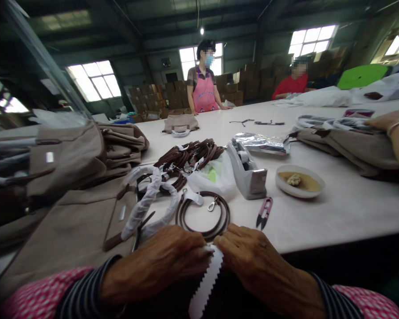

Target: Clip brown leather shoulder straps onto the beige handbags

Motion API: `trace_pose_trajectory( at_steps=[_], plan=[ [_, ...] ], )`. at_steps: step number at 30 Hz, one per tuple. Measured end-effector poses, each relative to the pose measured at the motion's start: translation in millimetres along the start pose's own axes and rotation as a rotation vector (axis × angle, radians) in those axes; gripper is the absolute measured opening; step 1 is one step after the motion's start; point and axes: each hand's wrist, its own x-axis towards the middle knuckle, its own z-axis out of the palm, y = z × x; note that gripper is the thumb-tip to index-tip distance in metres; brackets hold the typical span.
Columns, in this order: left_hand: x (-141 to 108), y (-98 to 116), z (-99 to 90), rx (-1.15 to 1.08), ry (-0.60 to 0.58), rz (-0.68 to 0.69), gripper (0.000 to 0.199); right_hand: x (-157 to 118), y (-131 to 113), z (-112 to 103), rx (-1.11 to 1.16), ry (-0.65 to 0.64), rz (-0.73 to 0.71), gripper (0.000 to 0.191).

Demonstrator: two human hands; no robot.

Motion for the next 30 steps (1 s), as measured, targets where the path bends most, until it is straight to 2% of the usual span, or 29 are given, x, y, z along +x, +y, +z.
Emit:
trace_pose_trajectory(
  at_steps=[5,8,10,12,14,16,19,23,24,26,28,29,30],
  plan=[
    [-8,4,-4.5,0.042,-0.016,-0.031,0.030,-2,-7,-13,0.018,0.046,0.017,0.033],
    [-17,4,-13.5,-0.061,0.012,-0.042,0.026,-5,-8,-16,0.098,-0.012,0.140,0.033],
    [-18,0,-22.8,-0.197,0.104,-0.066,0.028,-9,-5,-16,0.179,-0.065,0.300,0.033],
    [-15,-10,-34.0,-0.372,0.261,-0.134,0.032,-15,1,-17,0.260,-0.082,0.460,0.038],
    [-8,-20,-44.9,-0.538,0.419,-0.218,0.034,-19,11,-20,0.304,-0.032,0.558,0.042],
    [-1,-28,-52.9,-0.619,0.505,-0.264,0.033,-19,21,-25,0.301,0.064,0.579,0.042],
    [6,-31,-57.4,-0.452,0.569,-0.225,0.030,-9,36,-32,0.261,0.136,0.524,0.039],
    [10,-19,-59.8,0.168,0.723,0.022,0.053,19,42,-37,0.035,0.095,0.389,0.030],
    [11,-16,-61.4,0.309,0.705,0.076,0.054,27,41,-37,-0.021,0.080,0.347,0.028],
    [13,-12,-65.9,0.505,0.540,0.128,0.043,44,40,-38,-0.072,0.049,0.272,0.027],
    [17,-12,-70.8,0.602,0.289,0.098,0.020,61,41,-40,-0.049,0.033,0.219,0.030],
    [19,-14,-73.3,0.625,0.184,0.058,0.013,69,44,-42,-0.026,0.041,0.194,0.031],
    [21,-17,-75.8,0.639,0.114,0.009,0.016,77,48,-44,-0.002,0.057,0.169,0.032]
  ],
)
